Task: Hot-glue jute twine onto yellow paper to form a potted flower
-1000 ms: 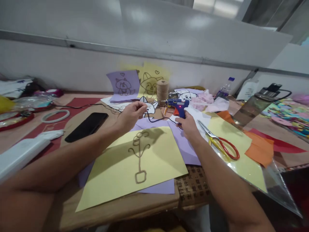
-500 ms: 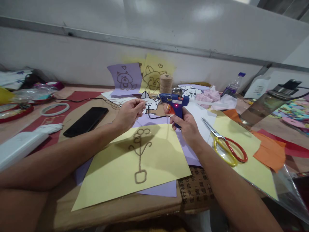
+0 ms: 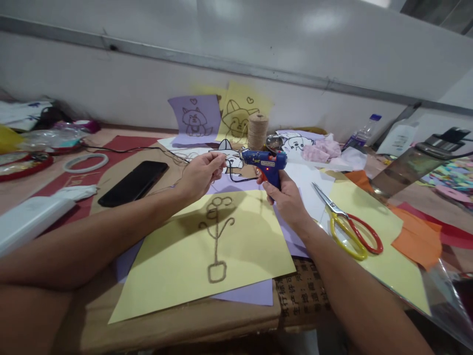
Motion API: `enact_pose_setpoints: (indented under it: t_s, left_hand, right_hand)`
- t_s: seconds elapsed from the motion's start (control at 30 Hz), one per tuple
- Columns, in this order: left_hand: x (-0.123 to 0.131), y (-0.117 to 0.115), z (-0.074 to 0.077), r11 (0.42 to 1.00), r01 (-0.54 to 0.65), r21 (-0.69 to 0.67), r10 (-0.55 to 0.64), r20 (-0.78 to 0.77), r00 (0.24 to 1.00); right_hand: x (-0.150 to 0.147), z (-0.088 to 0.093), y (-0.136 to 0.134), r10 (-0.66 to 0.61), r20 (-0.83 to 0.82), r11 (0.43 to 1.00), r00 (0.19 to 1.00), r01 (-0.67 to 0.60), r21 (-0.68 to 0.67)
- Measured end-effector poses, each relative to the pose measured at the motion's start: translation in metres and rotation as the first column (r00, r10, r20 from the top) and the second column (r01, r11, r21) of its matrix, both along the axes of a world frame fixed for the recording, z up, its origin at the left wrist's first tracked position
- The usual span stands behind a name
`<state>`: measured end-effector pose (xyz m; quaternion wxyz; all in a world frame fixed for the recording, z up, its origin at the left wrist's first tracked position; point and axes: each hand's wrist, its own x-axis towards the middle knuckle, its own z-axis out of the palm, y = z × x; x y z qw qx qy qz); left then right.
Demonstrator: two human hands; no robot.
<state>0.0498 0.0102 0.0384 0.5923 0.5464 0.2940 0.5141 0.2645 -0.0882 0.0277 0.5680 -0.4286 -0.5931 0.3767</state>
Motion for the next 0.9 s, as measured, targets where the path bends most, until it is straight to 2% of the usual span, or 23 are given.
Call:
enact_pose_setpoints:
  t_s: [0.43, 0.9]
  left_hand:
    - [0.0016, -0.0035, -0.0005, 0.999, 0.038, 0.002, -0.038, 0.004, 0.999]
    - [0.0011, -0.0065, -0.0004, 0.998, 0.062, -0.005, -0.062, 0.007, 0.998]
  right_hand:
    - [-0.0044, 0.0060, -0.0043, -0.034, 0.029, 0.999, 0.999, 0.034, -0.011]
    - [-0.0058, 0.0047, -0.0043, -0.055, 0.033, 0.998, 0.998, 0.056, -0.031]
